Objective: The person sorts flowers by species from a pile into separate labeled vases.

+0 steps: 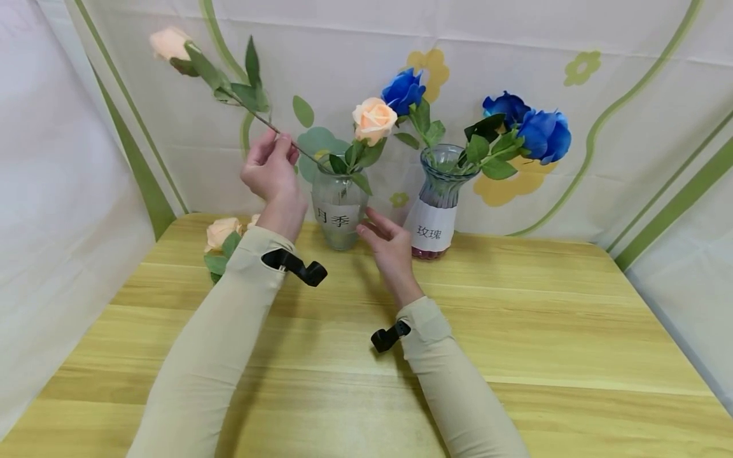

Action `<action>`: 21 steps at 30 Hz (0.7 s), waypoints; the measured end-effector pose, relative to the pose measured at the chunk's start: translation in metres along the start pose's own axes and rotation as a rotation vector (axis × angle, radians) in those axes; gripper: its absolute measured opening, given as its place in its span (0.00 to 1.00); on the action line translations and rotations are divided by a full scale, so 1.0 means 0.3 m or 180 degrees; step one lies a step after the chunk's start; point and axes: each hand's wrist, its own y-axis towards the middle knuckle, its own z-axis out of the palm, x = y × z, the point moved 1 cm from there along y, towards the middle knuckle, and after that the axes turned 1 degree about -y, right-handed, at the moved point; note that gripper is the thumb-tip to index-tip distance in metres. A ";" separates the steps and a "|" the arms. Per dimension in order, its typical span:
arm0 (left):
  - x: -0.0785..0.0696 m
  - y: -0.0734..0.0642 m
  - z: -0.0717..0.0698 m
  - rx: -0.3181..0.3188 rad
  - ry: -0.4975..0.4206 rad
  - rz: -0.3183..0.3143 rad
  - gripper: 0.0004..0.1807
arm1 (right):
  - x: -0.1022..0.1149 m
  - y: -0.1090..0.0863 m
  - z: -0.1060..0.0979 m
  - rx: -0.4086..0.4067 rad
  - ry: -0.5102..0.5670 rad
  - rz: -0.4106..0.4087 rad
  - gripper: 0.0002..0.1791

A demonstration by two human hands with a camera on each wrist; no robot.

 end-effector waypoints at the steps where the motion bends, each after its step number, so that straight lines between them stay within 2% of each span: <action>1: 0.007 -0.002 0.002 0.0018 0.0036 0.0002 0.14 | 0.000 0.000 0.000 -0.0003 -0.0003 -0.0003 0.26; 5: 0.034 -0.012 0.011 0.0098 0.0242 0.0008 0.14 | -0.001 0.001 0.001 -0.0009 -0.0017 0.0001 0.26; 11: 0.061 -0.036 0.014 0.0171 0.1258 0.0073 0.13 | -0.002 0.002 -0.003 -0.0010 -0.0046 0.0041 0.25; 13: 0.064 -0.040 0.014 0.0201 0.1432 0.0125 0.14 | -0.001 0.001 -0.003 -0.0004 -0.0049 0.0047 0.25; 16: 0.062 -0.039 0.014 0.0255 0.1366 0.0172 0.17 | 0.000 0.002 -0.003 0.0004 -0.0050 0.0043 0.25; 21: 0.063 -0.035 0.017 0.0278 0.1204 0.0118 0.19 | 0.002 0.000 -0.003 -0.0010 -0.0062 0.0026 0.25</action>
